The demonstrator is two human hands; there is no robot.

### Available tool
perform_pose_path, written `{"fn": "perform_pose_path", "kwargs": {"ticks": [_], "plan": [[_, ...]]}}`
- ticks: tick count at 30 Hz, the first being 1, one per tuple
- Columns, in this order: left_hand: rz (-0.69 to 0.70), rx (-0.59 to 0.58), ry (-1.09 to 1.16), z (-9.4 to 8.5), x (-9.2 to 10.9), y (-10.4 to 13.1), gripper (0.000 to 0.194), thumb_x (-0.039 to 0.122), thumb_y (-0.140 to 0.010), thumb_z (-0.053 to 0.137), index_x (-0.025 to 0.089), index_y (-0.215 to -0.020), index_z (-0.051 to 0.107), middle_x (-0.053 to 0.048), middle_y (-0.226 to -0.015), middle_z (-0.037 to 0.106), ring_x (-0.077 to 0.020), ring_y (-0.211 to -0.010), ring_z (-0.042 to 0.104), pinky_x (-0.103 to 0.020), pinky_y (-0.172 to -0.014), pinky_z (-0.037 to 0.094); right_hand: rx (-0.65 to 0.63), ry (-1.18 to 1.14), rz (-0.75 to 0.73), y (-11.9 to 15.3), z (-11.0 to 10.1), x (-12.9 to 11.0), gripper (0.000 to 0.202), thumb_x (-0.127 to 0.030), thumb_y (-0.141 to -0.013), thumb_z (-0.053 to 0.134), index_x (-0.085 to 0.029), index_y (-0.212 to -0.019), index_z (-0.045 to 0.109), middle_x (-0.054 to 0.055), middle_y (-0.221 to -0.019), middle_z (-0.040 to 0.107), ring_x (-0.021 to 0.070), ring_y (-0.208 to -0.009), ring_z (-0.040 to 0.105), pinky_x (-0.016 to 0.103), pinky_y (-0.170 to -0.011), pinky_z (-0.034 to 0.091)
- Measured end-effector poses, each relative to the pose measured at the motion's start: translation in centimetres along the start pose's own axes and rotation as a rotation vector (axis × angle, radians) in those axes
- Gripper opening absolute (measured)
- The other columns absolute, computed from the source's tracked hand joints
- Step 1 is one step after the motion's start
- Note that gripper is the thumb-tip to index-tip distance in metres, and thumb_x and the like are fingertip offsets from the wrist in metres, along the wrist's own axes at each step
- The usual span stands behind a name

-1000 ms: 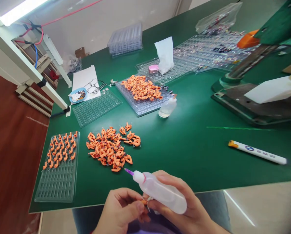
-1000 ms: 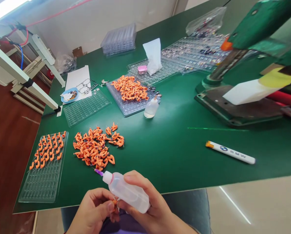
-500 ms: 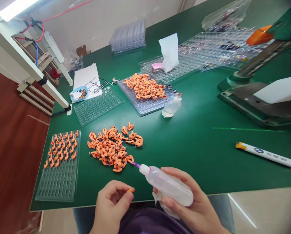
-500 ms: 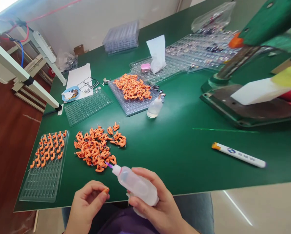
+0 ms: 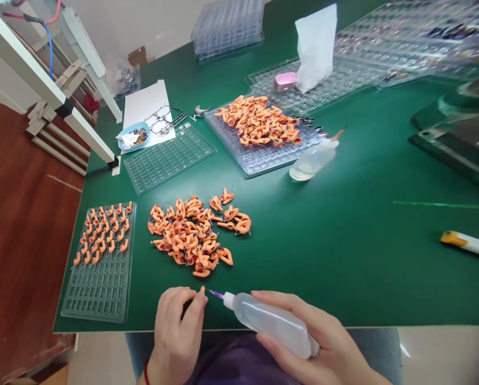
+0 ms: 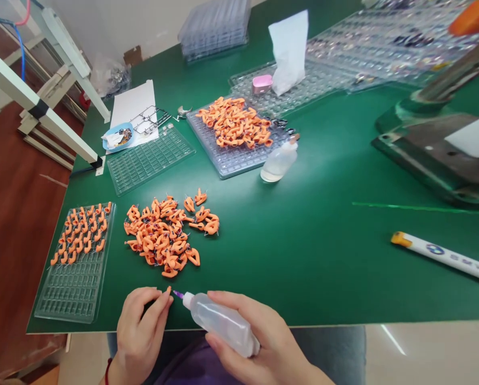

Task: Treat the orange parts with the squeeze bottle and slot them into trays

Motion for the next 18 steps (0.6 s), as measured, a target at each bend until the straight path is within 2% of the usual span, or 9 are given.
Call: {"fn": "perform_pose_path", "kwargs": {"ticks": [9,18], "plan": [[0.015,0.001,0.022,0.08,-0.01,0.06,0.029,-0.003,-0.087,0.062,0.011,-0.112,0.066,-0.008,-0.095,0.065,-0.0181,-0.093,0.062,-0.034,-0.083,0.056,-0.018,0.036,0.022,0.1,0.13,0.14,0.036,-0.03,-0.09,0.066,-0.029,-0.125,0.059,0.002,-0.107,0.076,0.017,-0.09,0.074,0.02,-0.085,0.056],[0.007,0.017,0.019,0.13,-0.1,0.16,0.03,0.0,-0.088,0.061,0.014,-0.114,0.067,-0.007,-0.094,0.067,-0.0185,-0.091,0.065,-0.034,-0.083,0.057,-0.003,0.029,0.013,-0.1,-0.02,-0.14,0.035,-0.029,-0.089,0.067,-0.027,-0.123,0.061,0.004,-0.105,0.077,0.0203,-0.087,0.076,0.024,-0.081,0.059]]}}
Point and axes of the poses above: each hand's wrist, its own y-axis away from the middle knuckle, its own z-axis out of the palm, x = y × z, the point moved 2 cm from there along -y, towards the middle knuckle
